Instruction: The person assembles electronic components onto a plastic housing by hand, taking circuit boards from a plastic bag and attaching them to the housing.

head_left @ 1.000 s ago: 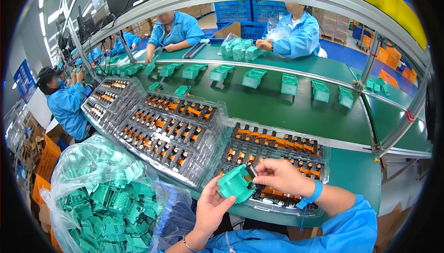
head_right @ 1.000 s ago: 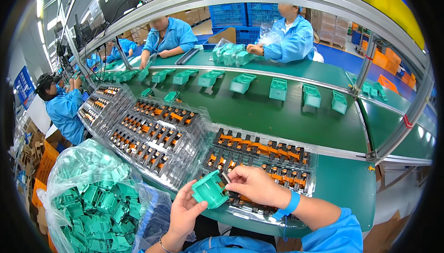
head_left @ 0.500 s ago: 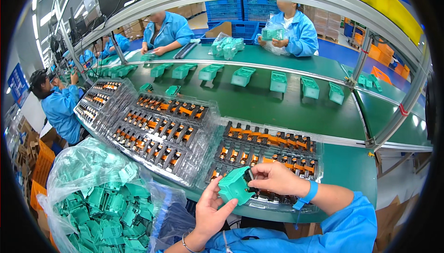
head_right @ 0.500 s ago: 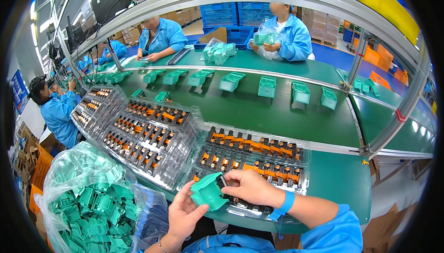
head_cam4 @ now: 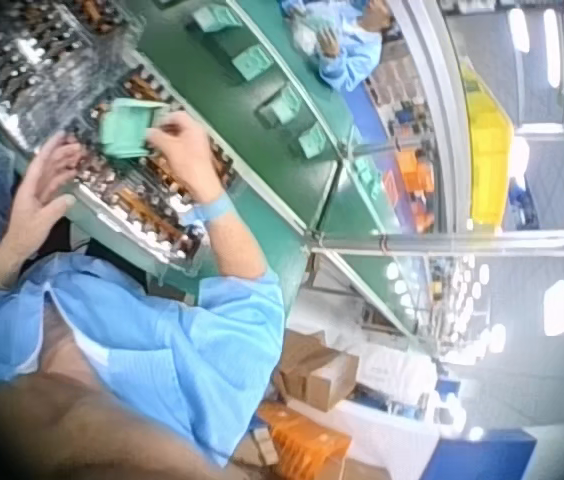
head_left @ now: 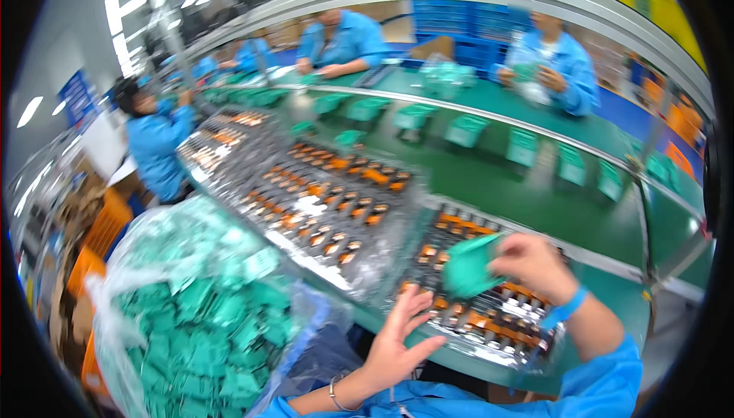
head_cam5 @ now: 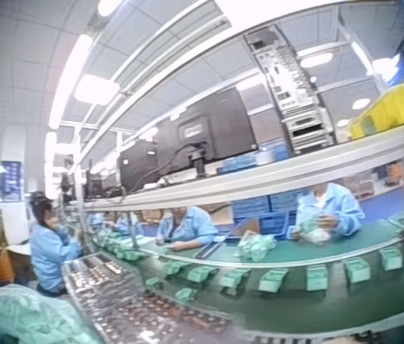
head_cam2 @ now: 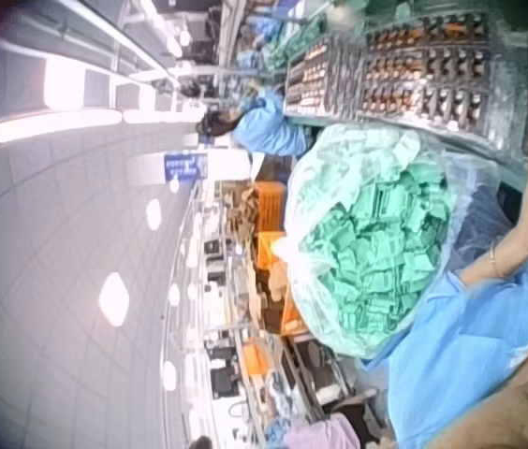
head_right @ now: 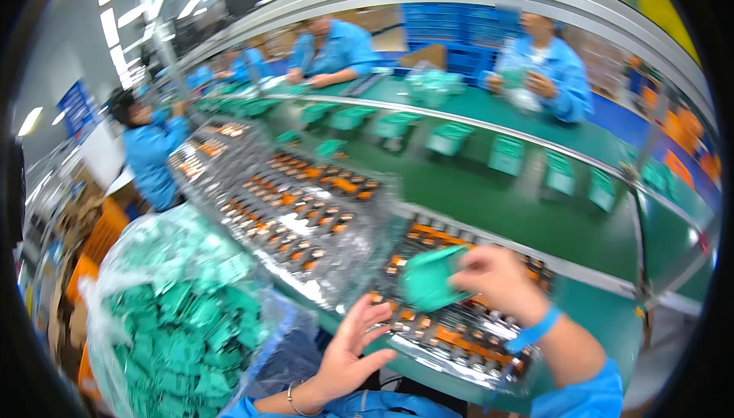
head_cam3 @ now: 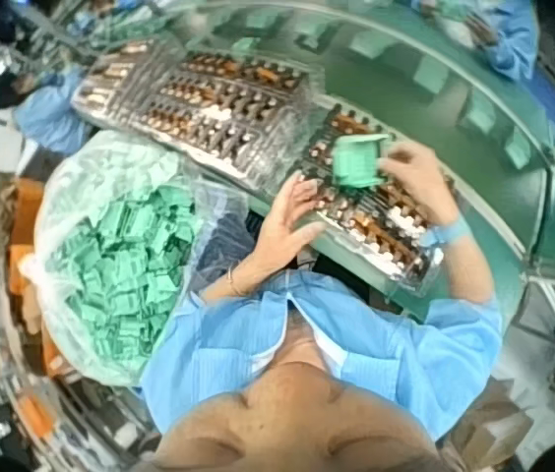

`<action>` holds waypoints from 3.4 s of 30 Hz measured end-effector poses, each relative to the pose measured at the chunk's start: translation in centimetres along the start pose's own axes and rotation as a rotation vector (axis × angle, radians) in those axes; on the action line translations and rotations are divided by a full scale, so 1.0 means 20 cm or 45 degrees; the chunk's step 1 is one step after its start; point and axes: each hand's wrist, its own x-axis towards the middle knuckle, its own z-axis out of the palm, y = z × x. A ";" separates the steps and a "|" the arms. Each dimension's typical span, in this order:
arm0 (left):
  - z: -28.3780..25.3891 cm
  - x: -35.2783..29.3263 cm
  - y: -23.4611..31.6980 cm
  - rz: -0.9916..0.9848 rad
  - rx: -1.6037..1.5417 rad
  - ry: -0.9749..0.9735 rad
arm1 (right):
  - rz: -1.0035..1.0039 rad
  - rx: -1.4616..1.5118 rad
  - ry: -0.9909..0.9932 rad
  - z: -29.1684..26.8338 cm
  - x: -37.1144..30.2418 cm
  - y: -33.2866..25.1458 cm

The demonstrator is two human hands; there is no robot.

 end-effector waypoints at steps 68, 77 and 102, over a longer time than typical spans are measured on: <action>-0.55 -0.44 0.53 0.265 -0.816 0.733 | -0.539 -1.259 0.507 -0.58 -0.29 0.58; -0.14 -0.06 0.14 -0.362 -1.387 0.023 | -0.705 -1.447 0.290 -0.56 -0.26 0.51; -0.09 0.11 -0.02 -0.242 -0.938 0.252 | -0.253 0.653 0.098 0.08 -0.30 0.03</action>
